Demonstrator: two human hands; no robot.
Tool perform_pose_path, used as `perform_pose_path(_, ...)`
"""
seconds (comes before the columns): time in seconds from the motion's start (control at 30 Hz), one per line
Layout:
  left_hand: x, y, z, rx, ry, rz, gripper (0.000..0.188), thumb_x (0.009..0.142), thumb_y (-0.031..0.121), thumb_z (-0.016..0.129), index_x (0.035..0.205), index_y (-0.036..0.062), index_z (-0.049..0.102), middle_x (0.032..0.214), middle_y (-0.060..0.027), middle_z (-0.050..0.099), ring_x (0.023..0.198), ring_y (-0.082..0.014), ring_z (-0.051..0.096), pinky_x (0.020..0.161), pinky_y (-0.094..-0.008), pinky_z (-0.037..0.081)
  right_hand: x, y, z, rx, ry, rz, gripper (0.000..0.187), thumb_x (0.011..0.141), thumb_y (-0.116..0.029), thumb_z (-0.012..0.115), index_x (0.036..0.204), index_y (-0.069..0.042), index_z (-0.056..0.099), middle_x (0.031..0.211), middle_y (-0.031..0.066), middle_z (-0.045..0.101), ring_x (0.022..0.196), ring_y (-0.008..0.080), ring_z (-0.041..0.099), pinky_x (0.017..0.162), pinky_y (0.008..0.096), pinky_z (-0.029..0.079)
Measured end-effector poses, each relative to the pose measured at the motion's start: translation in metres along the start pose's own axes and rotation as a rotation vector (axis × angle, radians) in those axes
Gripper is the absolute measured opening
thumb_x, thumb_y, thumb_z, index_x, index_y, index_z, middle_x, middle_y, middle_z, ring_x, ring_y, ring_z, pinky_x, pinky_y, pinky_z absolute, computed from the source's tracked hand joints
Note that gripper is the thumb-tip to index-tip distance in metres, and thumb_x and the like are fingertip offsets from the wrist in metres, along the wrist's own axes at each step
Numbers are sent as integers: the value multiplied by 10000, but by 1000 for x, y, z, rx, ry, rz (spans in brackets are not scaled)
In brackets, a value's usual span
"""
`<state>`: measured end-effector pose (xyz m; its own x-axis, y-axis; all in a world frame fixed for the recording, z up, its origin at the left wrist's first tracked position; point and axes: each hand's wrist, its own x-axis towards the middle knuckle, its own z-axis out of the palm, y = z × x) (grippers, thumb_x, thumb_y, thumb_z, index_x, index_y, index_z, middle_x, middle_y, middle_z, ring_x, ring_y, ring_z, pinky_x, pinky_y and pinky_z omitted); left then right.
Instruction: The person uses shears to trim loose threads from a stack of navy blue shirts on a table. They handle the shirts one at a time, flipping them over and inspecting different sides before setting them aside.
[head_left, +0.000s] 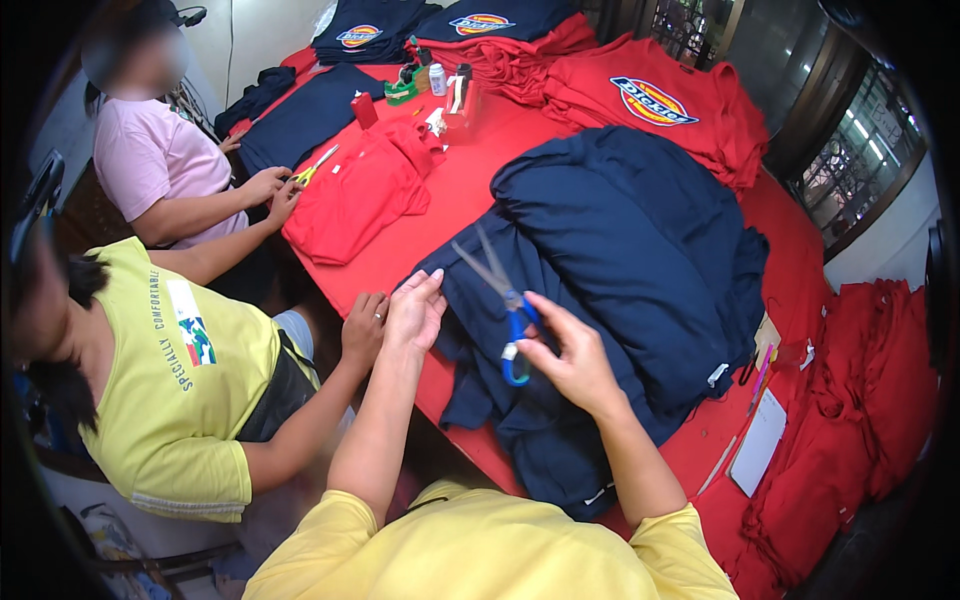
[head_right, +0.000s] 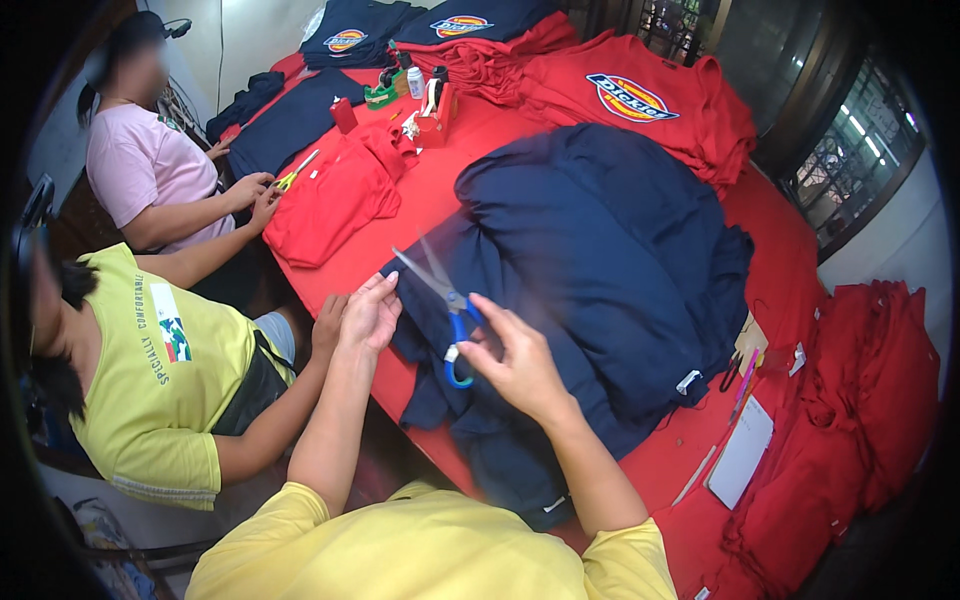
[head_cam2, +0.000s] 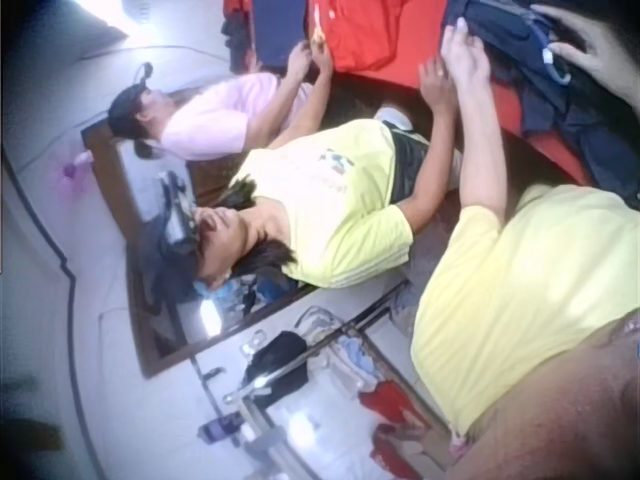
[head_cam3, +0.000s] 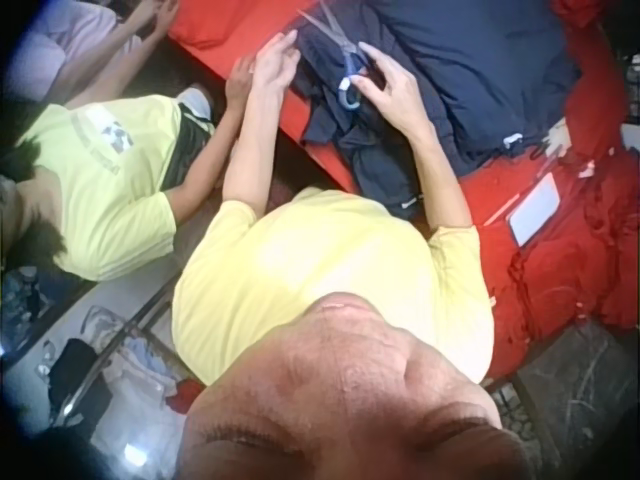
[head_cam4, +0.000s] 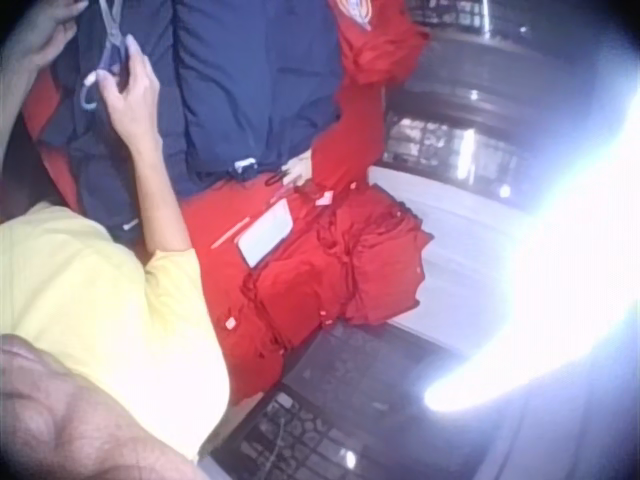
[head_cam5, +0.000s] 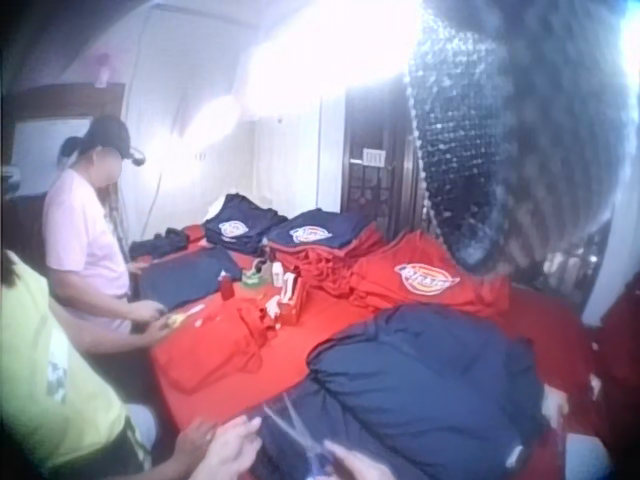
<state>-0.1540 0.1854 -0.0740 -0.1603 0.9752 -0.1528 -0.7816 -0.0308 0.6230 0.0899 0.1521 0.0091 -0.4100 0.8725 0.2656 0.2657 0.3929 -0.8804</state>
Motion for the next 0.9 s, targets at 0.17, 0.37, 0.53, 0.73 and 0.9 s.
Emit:
perform_pose_path(0.17, -5, 8, 24, 58, 27, -44, 103, 898, 15, 566, 982, 42, 619, 954, -48, 663, 875, -154, 638, 800, -287, 516, 4, 18, 17, -261, -159, 22, 605, 827, -155, 672, 1349, 23, 425, 915, 171, 566, 690, 267, 606, 667, 367, 505)
perform_pose_path(0.37, -15, 11, 28, 176, -5, -14, 141, 909, 25, 553, 1028, 20, 627, 967, -63, 672, 873, -169, 651, 804, -303, 534, 1, 16, 20, -408, -103, -138, 559, 856, -104, 622, 1353, 35, 406, 943, 212, 566, 772, 369, 607, 687, 425, 503)
perform_pose_path(0.53, -19, 12, 38, 189, -17, -24, 131, 906, 44, 578, 1025, 38, 632, 953, -51, 677, 855, -148, 655, 782, -277, 534, -3, 19, 19, -311, -92, -135, 499, 875, -66, 587, 1333, 47, 426, 917, 210, 594, 780, 356, 616, 681, 406, 513)
perform_pose_path(0.73, -17, 10, 34, 160, -36, -38, 106, 898, 40, 590, 996, 44, 632, 940, -41, 673, 845, -144, 651, 771, -279, 532, -2, 11, 14, 24, -219, 206, 497, 916, -33, 520, 1393, 1, 384, 865, 87, 581, 685, 136, 608, 608, 279, 522)
perform_pose_path(0.9, -5, 17, 27, 229, 18, 80, 128, 850, -40, 617, 953, 26, 578, 933, -87, 664, 821, -174, 654, 730, -300, 552, -15, 21, 4, 413, 35, 282, 515, 911, 5, 485, 1411, 9, 360, 904, 60, 578, 736, 123, 592, 663, 288, 541)
